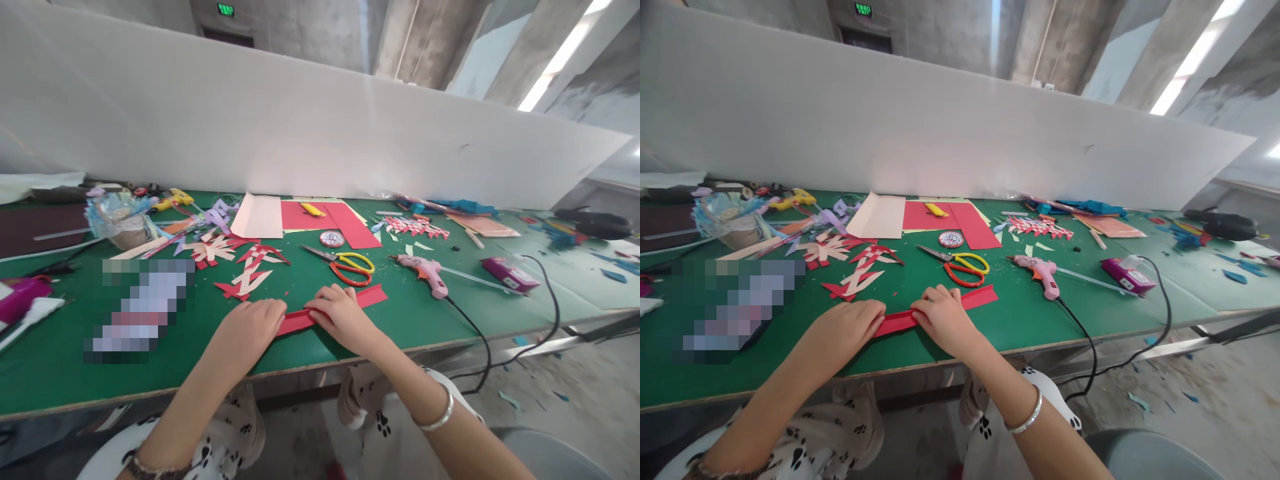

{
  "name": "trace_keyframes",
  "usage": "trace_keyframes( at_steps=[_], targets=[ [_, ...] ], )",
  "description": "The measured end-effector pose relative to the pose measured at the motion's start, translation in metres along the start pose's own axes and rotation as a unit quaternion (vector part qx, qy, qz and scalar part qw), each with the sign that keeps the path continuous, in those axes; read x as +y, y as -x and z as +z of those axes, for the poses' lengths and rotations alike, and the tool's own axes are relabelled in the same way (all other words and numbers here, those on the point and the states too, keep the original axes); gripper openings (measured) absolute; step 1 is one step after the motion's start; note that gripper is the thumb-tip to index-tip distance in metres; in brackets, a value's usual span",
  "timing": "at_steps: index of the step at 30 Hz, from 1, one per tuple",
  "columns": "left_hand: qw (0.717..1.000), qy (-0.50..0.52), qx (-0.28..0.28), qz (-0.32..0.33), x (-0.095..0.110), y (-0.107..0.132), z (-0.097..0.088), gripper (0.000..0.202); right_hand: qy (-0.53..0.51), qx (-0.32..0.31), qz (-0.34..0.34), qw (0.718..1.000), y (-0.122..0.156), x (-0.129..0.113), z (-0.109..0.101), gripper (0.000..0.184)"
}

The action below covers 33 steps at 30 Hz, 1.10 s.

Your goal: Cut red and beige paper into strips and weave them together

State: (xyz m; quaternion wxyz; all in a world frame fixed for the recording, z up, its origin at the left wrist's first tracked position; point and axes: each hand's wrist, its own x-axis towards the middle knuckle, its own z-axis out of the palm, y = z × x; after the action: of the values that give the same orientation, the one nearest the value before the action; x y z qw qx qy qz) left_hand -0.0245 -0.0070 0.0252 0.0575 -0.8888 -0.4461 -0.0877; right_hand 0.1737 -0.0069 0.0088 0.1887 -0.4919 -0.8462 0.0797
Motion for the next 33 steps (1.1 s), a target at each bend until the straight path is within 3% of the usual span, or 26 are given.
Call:
trace_keyframes(
  at_steps=[6, 13, 17, 22, 24, 29, 33],
  targets=[
    [0.999, 0.037, 0.023, 0.001, 0.0, 0.001, 0.001, 0.024, -0.039, -0.005, 0.005, 0.999, 0.003, -0.001, 0.0, 0.028],
    [0.998, 0.056, 0.021, 0.031, -0.003, 0.002, 0.001, 0.029, 0.058, 0.091, -0.046, 0.993, 0.001, 0.006, 0.001, 0.015],
    [0.992, 0.002, 0.104, 0.067, -0.006, 0.002, 0.003, 0.029, 0.155, 0.15, -0.111, 0.97, 0.005, 0.01, -0.002, 0.018],
    [0.98, -0.017, 0.184, 0.074, -0.01, 0.006, 0.004, 0.025, 0.216, 0.171, -0.151, 0.949, 0.01, 0.015, -0.001, 0.019],
    [0.983, -0.005, 0.173, 0.056, -0.012, 0.007, 0.004, 0.025, 0.213, 0.165, -0.144, 0.952, 0.011, 0.017, -0.001, 0.021],
    [0.996, 0.065, 0.055, 0.019, -0.01, 0.005, 0.006, 0.04, 0.159, 0.109, -0.107, 0.975, 0.009, 0.018, 0.002, 0.019],
    [0.995, 0.096, 0.023, 0.009, -0.006, 0.001, 0.006, 0.04, 0.127, 0.059, -0.069, 0.988, 0.008, 0.015, 0.002, 0.014]
  ],
)
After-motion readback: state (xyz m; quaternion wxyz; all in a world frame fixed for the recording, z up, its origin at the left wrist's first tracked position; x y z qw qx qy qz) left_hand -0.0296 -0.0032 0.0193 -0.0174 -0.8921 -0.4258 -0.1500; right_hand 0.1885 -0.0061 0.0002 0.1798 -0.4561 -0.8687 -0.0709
